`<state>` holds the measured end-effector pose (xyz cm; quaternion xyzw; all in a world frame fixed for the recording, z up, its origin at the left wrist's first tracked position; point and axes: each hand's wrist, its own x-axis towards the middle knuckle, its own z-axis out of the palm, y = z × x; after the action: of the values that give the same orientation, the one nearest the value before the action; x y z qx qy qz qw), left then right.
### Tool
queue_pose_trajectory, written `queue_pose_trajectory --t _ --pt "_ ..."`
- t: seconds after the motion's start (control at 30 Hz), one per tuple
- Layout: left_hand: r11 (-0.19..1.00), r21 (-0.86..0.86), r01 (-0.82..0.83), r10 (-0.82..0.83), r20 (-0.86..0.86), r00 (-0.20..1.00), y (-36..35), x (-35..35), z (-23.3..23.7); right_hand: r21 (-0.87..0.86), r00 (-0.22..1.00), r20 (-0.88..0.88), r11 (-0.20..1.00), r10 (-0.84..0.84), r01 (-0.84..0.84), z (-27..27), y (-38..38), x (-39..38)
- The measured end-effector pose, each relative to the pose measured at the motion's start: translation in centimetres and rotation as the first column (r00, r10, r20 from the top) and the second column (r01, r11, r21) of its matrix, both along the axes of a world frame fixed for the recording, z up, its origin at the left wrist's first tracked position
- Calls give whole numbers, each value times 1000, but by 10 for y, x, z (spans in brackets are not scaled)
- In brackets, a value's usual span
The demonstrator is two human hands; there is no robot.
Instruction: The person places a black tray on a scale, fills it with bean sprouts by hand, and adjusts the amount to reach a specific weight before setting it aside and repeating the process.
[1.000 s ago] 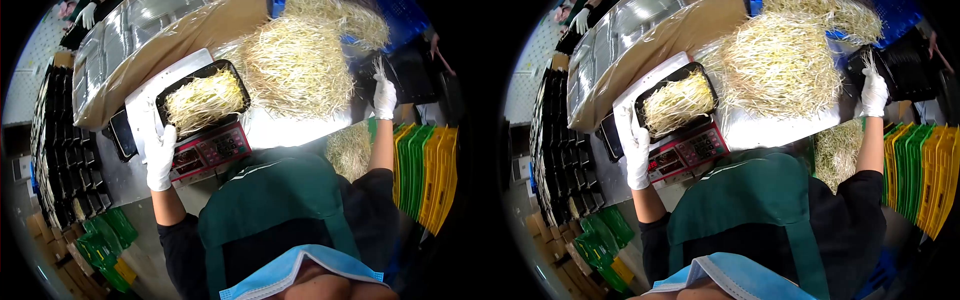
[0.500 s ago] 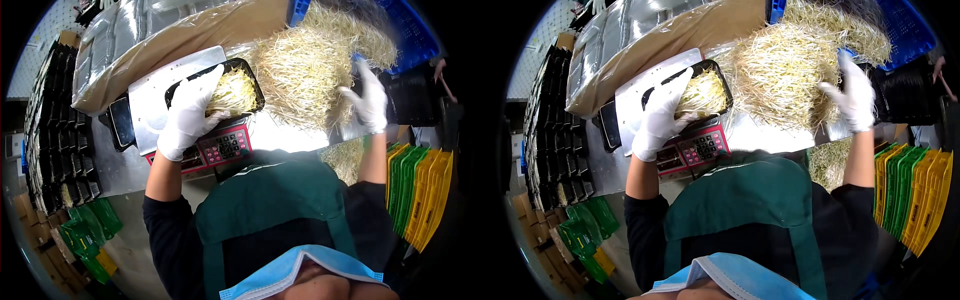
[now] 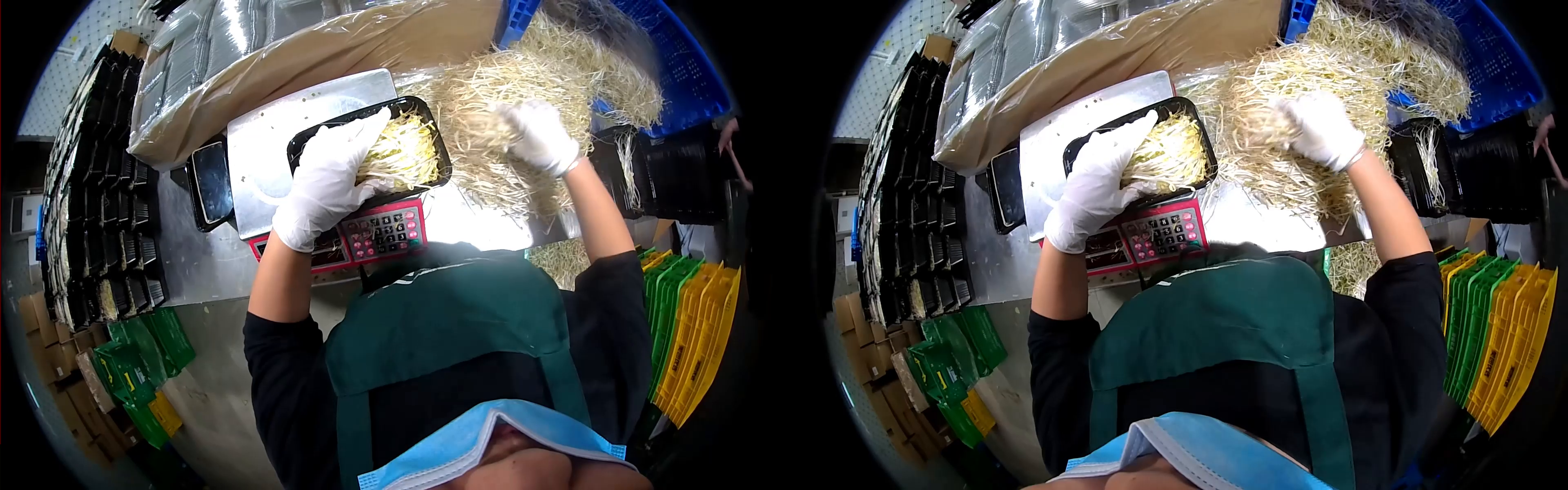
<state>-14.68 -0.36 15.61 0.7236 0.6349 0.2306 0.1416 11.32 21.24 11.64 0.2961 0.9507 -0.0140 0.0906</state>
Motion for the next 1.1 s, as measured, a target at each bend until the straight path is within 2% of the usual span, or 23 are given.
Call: queue_pose_trajectory --t 0.07,0.13,0.17,0.2,0.27,0.3,0.33,0.4,0.43,0.5,0.6,0.63,0.67,0.7,0.73,0.8,0.87,0.9,0.93,0.97,1.0,1.07,1.1 --pt "999 35 -3 4 -42 999 -2 0 -1 4 941 -337 999 32 -32 15 13 22" --pt "998 64 -6 12 -83 997 -2 1 -1 -156 849 -521 988 -92 11 32 16 29" --pt "999 50 -3 6 -61 998 -1 1 -1 -79 859 -504 996 -85 52 27 25 34" --pt "999 35 2 0 -41 999 0 1 0 -81 858 -506 995 -89 55 20 27 30" --pt "999 49 -7 11 -79 997 3 4 -2 189 988 -117 974 -103 124 1 24 20" --pt "998 65 -21 29 -113 993 5 5 -3 316 994 -102 946 -47 78 -12 18 23" --pt "997 70 -24 32 -117 993 9 6 -2 368 990 -143 927 -15 67 -20 14 21" --pt "995 51 -83 94 -261 961 15 10 0 370 989 -150 928 16 41 -24 10 17" --pt "989 125 -77 114 -321 940 15 12 3 372 988 -153 928 20 39 -19 11 18" --pt "978 191 -80 138 -312 940 7 14 20 124 987 -116 984 -114 128 5 17 23" --pt "954 281 -108 179 -241 954 -13 4 17 -41 917 -353 982 -187 185 50 8 29" --pt "951 251 -181 173 51 984 -23 1 12 -110 880 -450 987 -154 117 67 2 25" --pt "950 206 -235 156 339 928 -30 -4 4 -172 829 -543 984 -137 50 81 -4 20" --pt "906 321 -275 185 284 941 -33 -13 -13 -53 718 -695 992 45 -113 85 -12 7" --pt "907 319 -276 188 281 941 -31 -17 -13 -56 716 -697 992 44 -115 90 -22 -8" --pt "882 370 -291 168 331 929 -19 -16 -11 95 774 -587 970 237 -225 101 -45 -43" --pt "852 424 -307 140 381 914 -5 -8 -9 185 825 -382 909 416 -373 86 -61 -82" --pt "835 449 -317 126 406 905 0 -2 -10 259 786 -384 874 484 -411 65 -68 -97" --pt "903 371 -218 116 276 954 5 8 -12 331 743 -380 831 550 -446 54 -72 -109" --pt "863 502 -53 3 100 995 17 8 -9 163 799 -302 854 521 -495 52 -68 -113" --pt "907 421 -1 72 -155 985 18 11 -11 170 795 -300 849 528 -500 59 -67 -113" --pt "944 330 -18 46 -79 996 18 7 -17 81 899 -179 917 399 -391 74 -61 -98" --pt "942 335 -22 51 -77 996 19 6 -18 13 837 -392 912 383 -411 70 -60 -94"
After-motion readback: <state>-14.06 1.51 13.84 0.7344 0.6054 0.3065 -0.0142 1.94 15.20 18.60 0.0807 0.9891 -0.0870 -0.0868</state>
